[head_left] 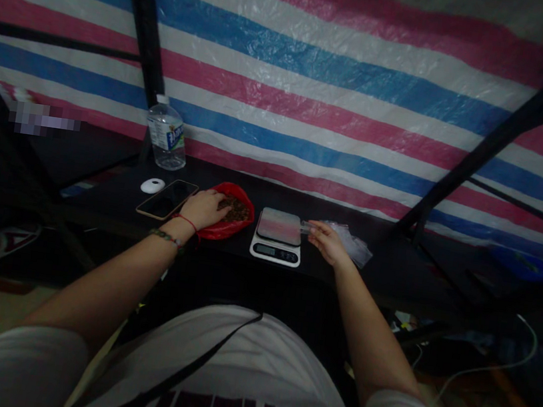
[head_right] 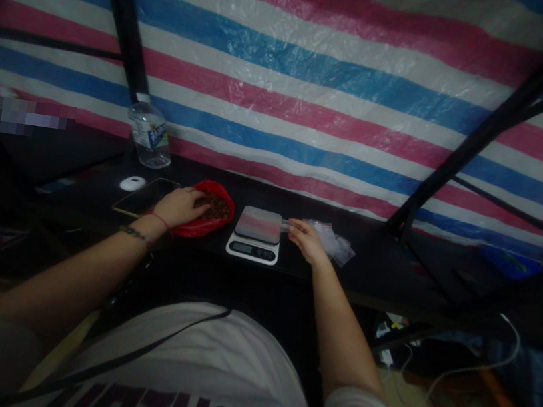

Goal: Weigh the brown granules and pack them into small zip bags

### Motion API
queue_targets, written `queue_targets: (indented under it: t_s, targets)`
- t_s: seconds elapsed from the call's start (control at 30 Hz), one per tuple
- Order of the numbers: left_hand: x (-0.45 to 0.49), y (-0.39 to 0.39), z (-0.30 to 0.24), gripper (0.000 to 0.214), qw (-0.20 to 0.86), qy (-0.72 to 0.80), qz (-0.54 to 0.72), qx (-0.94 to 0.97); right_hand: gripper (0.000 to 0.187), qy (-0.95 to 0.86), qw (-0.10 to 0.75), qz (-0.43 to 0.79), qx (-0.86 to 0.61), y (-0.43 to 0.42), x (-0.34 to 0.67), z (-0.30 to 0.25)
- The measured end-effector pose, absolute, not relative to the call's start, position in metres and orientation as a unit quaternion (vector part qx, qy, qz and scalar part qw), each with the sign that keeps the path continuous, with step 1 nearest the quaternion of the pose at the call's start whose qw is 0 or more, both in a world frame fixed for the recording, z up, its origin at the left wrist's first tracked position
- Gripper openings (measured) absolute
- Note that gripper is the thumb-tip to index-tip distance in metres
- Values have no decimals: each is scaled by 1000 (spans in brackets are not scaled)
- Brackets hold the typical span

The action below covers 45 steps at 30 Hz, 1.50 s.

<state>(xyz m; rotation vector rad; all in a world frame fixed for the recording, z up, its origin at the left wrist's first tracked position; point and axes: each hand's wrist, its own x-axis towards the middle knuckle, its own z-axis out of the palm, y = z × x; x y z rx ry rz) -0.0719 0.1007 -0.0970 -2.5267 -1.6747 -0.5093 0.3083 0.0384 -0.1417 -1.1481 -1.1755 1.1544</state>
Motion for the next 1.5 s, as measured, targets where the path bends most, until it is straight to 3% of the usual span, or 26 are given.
queue_targets:
  t_s: [1.5]
  targets:
    - [-67,99,-104,62,46,-557,-143,-817,34,-453,589,523,-418,41,316,-138]
